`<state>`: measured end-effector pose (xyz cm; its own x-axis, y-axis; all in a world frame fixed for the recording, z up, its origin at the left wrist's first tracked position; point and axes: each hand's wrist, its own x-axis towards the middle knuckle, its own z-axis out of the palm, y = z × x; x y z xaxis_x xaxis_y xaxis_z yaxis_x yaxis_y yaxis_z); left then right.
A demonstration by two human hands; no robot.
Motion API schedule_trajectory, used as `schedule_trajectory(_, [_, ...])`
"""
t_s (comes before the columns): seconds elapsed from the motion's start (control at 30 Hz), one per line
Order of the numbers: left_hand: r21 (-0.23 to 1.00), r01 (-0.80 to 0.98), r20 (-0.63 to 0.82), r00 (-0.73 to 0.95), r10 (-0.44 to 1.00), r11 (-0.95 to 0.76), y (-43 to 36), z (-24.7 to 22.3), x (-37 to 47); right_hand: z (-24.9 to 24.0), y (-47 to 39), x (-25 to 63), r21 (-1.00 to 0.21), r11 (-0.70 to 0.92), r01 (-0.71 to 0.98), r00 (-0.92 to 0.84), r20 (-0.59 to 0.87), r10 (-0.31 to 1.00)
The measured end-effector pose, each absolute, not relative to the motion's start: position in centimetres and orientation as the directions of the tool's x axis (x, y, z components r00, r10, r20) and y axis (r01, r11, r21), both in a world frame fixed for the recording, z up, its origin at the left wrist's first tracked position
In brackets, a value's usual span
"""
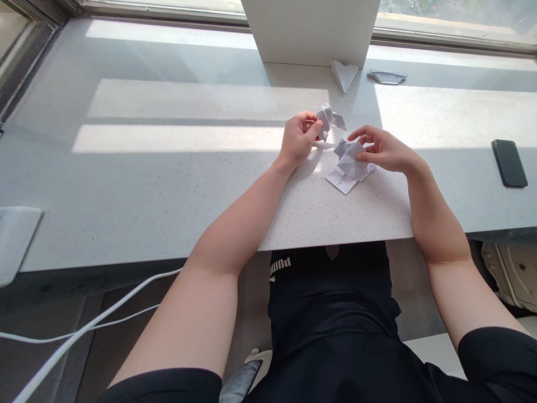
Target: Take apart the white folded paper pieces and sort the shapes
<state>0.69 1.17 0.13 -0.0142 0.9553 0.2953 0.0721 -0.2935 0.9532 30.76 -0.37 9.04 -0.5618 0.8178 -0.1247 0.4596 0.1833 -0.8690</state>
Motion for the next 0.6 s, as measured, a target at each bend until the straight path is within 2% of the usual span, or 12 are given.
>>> schedule_trajectory(0.33, [0.952,0.091,0.295,-0.029,0.955,-0.291,1.5,-0.4,0.7,8.2,-0.4,29.9,-0.861,0.162,0.482,-0.546,-0.151,0.824])
schedule_trajectory(0.6, [0.959,0.058,0.279,-0.013,0.960,-0.278,1.1,0.1,0.9,6.8,0.5,29.9,-0.874,0.181,0.450,-0.476,-0.063,0.877])
